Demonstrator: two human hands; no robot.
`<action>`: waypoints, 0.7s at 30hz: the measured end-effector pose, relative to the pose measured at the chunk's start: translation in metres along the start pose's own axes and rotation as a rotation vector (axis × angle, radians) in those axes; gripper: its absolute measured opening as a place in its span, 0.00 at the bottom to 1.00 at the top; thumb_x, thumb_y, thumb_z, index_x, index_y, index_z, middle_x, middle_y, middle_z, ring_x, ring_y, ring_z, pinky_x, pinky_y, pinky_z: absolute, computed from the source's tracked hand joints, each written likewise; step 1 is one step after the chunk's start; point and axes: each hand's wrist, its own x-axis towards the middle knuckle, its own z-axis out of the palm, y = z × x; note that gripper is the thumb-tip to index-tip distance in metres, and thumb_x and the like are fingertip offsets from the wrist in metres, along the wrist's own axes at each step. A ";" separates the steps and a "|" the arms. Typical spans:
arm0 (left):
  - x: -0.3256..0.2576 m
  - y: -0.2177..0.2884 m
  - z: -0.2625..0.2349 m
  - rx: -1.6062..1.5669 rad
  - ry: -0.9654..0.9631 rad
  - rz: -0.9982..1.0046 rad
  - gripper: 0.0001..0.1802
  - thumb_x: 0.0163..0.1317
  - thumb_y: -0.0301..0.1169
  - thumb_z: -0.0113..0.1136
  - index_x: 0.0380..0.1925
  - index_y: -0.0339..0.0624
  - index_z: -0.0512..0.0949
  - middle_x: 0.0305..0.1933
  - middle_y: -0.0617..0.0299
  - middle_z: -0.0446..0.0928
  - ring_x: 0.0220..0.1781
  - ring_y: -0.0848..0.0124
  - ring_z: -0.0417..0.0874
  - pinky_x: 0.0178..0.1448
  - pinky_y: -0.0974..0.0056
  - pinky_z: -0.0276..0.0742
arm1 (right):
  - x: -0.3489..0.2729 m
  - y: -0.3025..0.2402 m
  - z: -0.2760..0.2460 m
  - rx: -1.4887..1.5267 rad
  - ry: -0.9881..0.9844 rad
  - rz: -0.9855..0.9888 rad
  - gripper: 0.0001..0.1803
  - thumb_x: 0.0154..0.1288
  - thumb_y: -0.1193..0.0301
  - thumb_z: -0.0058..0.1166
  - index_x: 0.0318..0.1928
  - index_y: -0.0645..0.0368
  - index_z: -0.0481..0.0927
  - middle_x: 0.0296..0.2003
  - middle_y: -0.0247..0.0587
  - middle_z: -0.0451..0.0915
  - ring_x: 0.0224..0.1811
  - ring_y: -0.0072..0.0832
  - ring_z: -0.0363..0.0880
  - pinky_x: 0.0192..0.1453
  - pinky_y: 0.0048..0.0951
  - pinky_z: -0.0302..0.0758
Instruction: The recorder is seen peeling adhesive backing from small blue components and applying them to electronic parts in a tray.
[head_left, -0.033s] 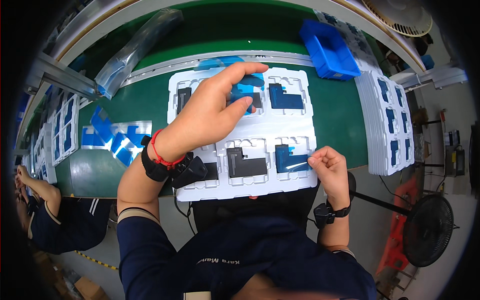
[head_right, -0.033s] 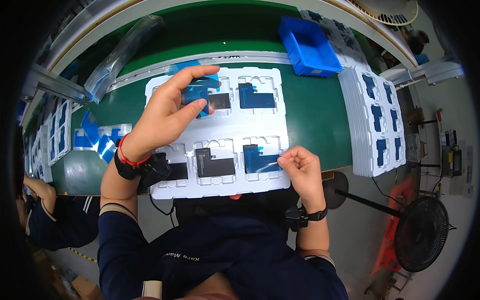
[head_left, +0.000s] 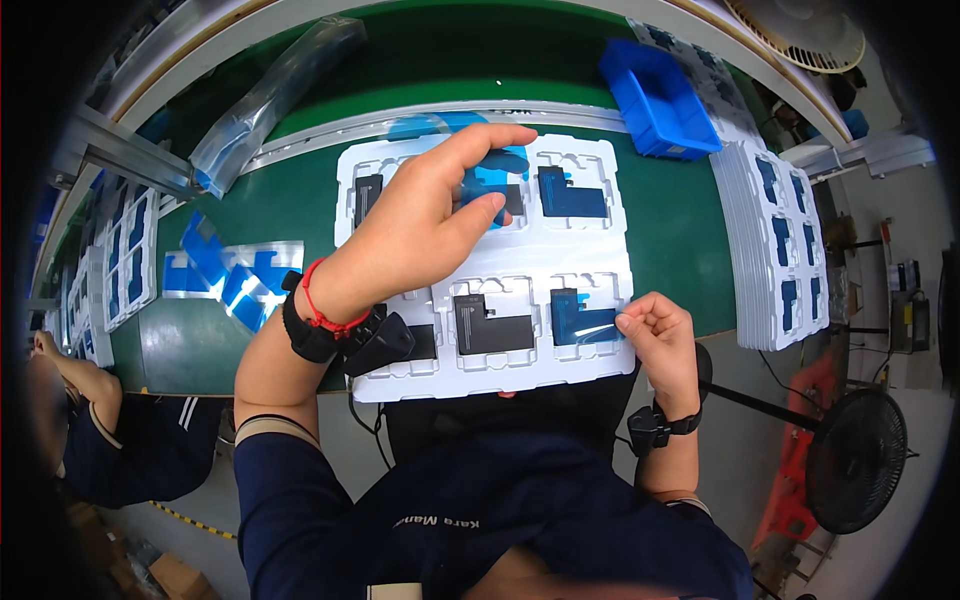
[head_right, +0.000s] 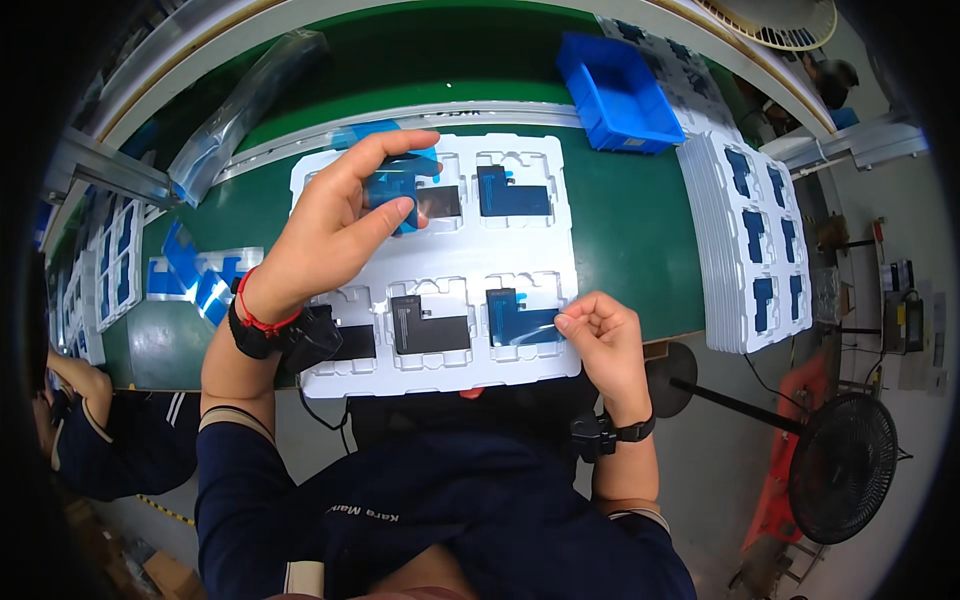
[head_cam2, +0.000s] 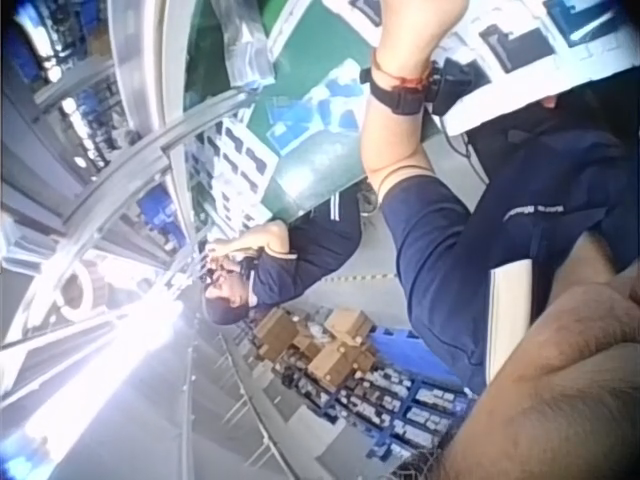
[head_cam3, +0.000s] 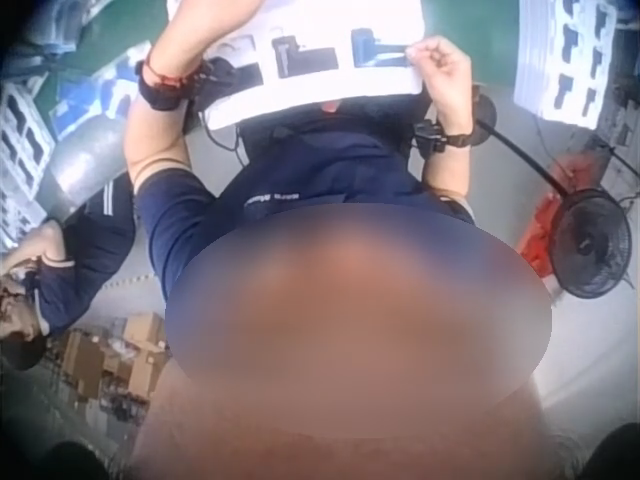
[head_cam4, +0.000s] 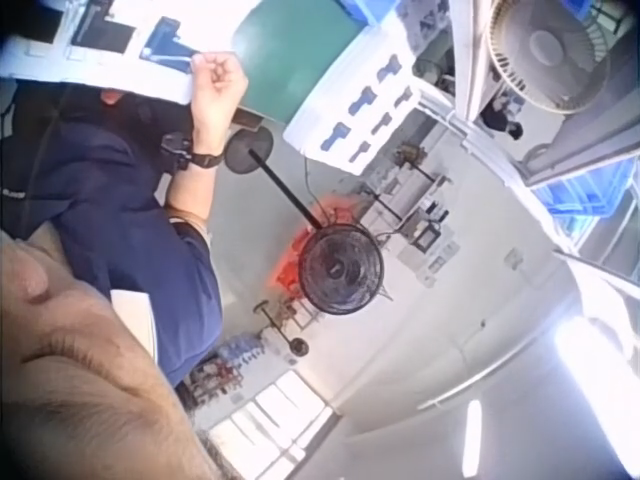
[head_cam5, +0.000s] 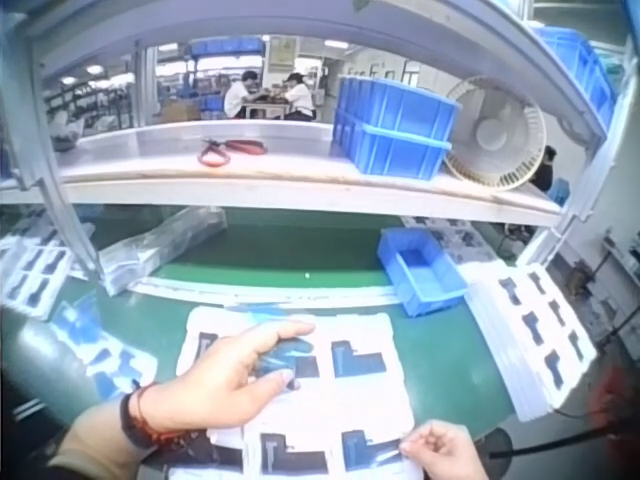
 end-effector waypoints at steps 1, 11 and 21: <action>0.000 0.000 0.000 -0.006 -0.005 0.001 0.25 0.60 0.15 0.47 0.60 0.36 0.66 0.52 0.57 0.70 0.46 0.74 0.74 0.51 0.68 0.75 | 0.000 0.000 -0.002 0.006 -0.013 0.012 0.04 0.62 0.79 0.56 0.30 0.62 0.75 0.22 0.24 0.74 0.23 0.07 0.65 0.27 0.12 0.59; 0.000 0.000 0.000 0.016 -0.010 -0.005 0.25 0.60 0.15 0.47 0.60 0.36 0.66 0.51 0.57 0.71 0.45 0.74 0.74 0.51 0.68 0.74 | -0.001 0.000 -0.001 -0.001 -0.014 0.032 0.03 0.61 0.80 0.58 0.30 0.63 0.77 0.23 0.25 0.75 0.24 0.07 0.67 0.28 0.11 0.62; 0.000 0.002 -0.001 0.034 -0.001 -0.011 0.26 0.60 0.15 0.47 0.60 0.38 0.66 0.52 0.58 0.71 0.46 0.75 0.74 0.51 0.68 0.75 | 0.000 0.004 0.001 -0.050 0.008 0.012 0.04 0.60 0.81 0.57 0.29 0.62 0.76 0.23 0.26 0.76 0.24 0.08 0.68 0.30 0.12 0.63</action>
